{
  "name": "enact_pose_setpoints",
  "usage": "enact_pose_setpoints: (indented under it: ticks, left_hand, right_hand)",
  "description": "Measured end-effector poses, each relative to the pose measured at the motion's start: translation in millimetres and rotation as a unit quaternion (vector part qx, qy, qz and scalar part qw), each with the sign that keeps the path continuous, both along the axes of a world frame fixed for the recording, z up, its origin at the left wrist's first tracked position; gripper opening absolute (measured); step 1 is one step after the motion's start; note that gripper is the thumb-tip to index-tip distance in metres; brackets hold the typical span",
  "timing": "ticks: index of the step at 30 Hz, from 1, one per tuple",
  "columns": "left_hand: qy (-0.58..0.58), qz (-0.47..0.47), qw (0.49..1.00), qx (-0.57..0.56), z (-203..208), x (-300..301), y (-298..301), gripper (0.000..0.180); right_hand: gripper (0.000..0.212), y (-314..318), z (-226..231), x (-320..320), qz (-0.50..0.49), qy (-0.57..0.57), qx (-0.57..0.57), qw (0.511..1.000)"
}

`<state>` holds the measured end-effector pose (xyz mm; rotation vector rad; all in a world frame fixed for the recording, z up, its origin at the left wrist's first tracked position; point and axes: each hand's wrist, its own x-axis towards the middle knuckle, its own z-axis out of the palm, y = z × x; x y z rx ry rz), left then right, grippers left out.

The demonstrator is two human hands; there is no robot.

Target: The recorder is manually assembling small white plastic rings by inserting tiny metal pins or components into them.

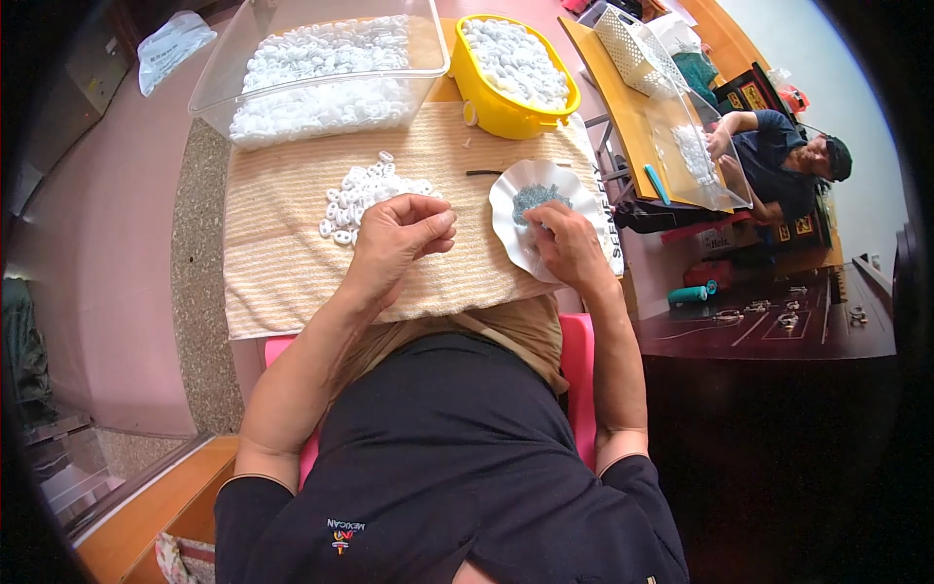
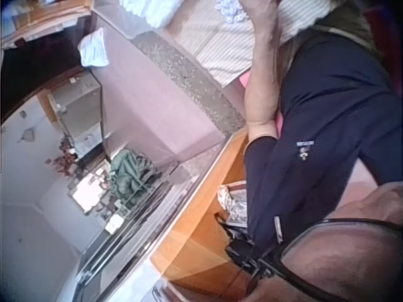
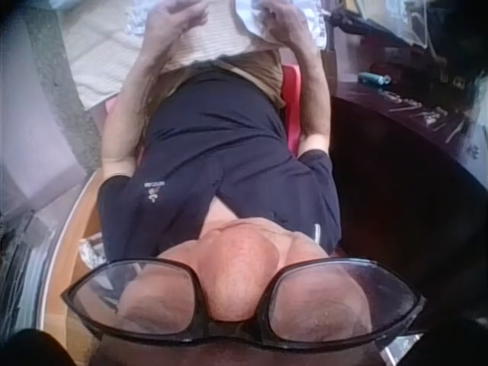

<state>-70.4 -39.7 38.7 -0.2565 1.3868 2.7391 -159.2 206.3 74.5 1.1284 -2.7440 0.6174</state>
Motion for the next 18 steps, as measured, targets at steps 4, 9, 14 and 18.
enact_pose_setpoints:
  ticks: [4, 9, 14, 18]
  left_hand:
    - [-0.003, -0.002, 1.0, 0.001, 0.6, 0.8, 1.4, 0.015]
    - [-0.001, -0.004, 1.0, 0.003, 0.2, 0.8, 1.8, 0.015]
    - [-0.006, -0.003, 1.0, -0.005, 1.5, 1.3, 3.0, 0.014]
    - [-0.007, -0.001, 1.0, -0.007, 0.9, 1.7, 4.1, 0.014]
  right_hand:
    - [0.019, 1.7, -2.9, 1.2, 0.016, -0.002, -0.022, 1.0]
    - [0.012, 0.4, -2.3, 3.4, -0.013, -0.019, -0.018, 1.0]
    - [0.008, 2.8, -5.3, 3.2, -0.031, -0.022, -0.029, 0.999]
    - [0.007, 2.5, -4.2, 4.5, -0.033, -0.036, -0.061, 0.997]
